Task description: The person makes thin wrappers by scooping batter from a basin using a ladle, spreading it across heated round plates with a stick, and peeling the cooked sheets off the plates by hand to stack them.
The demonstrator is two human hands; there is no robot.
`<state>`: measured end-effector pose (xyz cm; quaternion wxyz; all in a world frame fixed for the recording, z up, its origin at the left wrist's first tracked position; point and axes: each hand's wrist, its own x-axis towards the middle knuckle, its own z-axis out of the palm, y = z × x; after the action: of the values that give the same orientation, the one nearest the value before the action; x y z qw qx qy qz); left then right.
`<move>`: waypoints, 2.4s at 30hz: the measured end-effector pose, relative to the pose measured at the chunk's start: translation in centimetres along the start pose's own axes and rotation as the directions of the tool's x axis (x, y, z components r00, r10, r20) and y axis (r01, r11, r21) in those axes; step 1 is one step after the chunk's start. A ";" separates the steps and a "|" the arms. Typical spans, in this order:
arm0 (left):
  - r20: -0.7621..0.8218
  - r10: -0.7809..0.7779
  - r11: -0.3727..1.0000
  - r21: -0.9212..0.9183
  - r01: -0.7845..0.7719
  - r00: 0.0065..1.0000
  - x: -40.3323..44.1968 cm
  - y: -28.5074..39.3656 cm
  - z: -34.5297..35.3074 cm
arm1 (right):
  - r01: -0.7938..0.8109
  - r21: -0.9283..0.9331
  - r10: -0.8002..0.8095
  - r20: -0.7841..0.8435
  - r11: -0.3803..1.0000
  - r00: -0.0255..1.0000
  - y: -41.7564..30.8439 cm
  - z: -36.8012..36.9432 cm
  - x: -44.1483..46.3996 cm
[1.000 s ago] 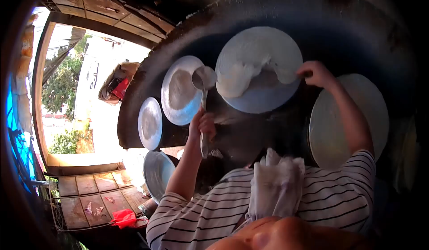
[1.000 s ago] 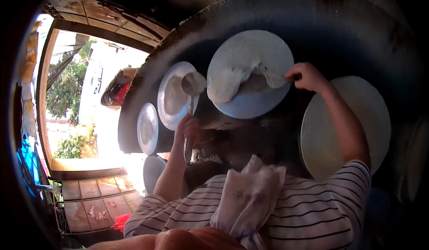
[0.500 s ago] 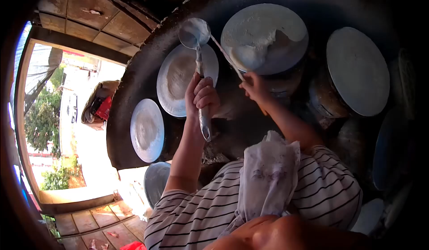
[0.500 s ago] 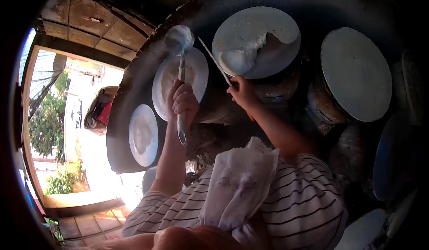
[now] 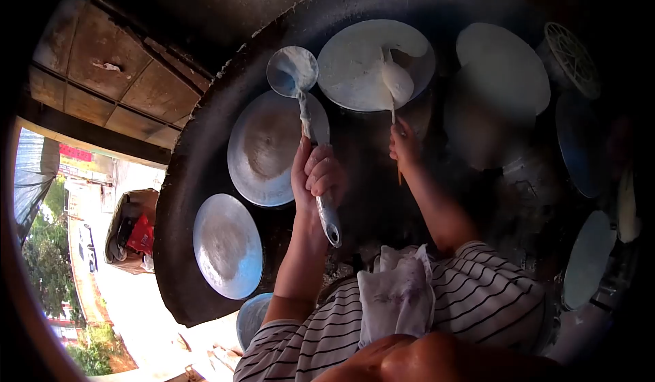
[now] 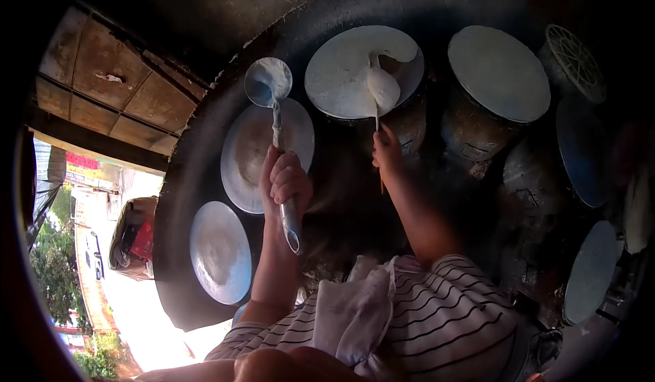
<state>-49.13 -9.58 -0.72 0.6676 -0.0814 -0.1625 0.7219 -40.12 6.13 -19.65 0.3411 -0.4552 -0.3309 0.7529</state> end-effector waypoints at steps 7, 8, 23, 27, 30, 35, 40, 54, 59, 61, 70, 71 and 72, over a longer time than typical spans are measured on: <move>-0.067 0.032 0.998 0.061 -0.028 0.997 -1.1 0.2 0.0 | 0.142 -0.527 -0.051 0.184 0.838 0.982 0.8 -1.0 -1.9; -0.089 0.006 0.998 0.057 -0.001 0.996 -0.8 0.3 0.1 | 0.100 -0.504 -0.029 0.146 0.858 0.989 0.4 -2.9 -1.8; -0.179 -0.123 0.989 0.063 0.136 0.976 10.2 -2.3 -1.3 | 0.386 -0.740 -0.125 0.384 0.551 0.915 -12.6 -14.7 3.7; -0.313 -0.055 0.986 0.133 0.101 0.948 14.1 -1.7 -4.0 | 0.188 -0.792 -0.036 0.206 0.581 0.978 -16.4 -13.5 6.6; -0.286 -0.123 0.987 0.065 0.147 0.950 17.8 -1.9 -4.9 | 0.675 -0.737 -0.531 0.557 0.039 0.639 -14.2 -11.5 10.1; -0.245 -0.139 0.950 0.242 0.199 0.959 18.8 -3.1 -1.8 | 0.464 -0.874 -0.579 0.308 0.140 0.755 -13.3 -17.1 7.9; -0.433 -0.121 0.972 0.130 0.195 0.893 22.9 0.6 -5.3 | 0.473 -0.881 -0.477 0.419 -0.007 0.772 -16.0 -13.9 10.4; -0.500 0.191 0.929 0.369 0.008 0.845 21.2 4.0 -13.3 | 0.229 -0.815 -0.215 0.132 0.532 0.968 -9.8 -13.8 4.4; -0.440 0.278 0.953 0.241 -0.185 0.854 20.0 -3.5 -15.1 | 0.664 -0.618 -0.538 0.419 0.421 0.731 -9.5 -8.5 5.4; -0.269 0.006 0.981 -0.185 -0.058 0.963 21.4 -2.1 -12.2 | 0.688 -0.705 -0.629 0.459 0.173 0.627 -13.6 -7.3 4.9; 0.121 0.074 0.984 -0.170 -0.053 0.990 11.5 0.2 2.6 | 0.510 -0.683 -0.177 0.498 0.522 0.849 -8.5 -7.5 1.3; 0.135 0.075 0.988 -0.142 -0.056 0.988 10.7 1.1 3.7 | 0.340 -0.738 -0.067 0.373 0.584 0.925 -8.3 -7.1 0.7; 0.140 0.077 0.992 -0.109 -0.062 0.987 9.8 2.1 4.8 | 0.317 -0.690 -0.109 0.328 0.650 0.938 -7.7 -7.3 0.8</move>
<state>-53.62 -0.58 4.06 0.6235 -0.0695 -0.2446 0.7394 -32.10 12.39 -16.54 0.1705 -0.4093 -0.6976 0.5628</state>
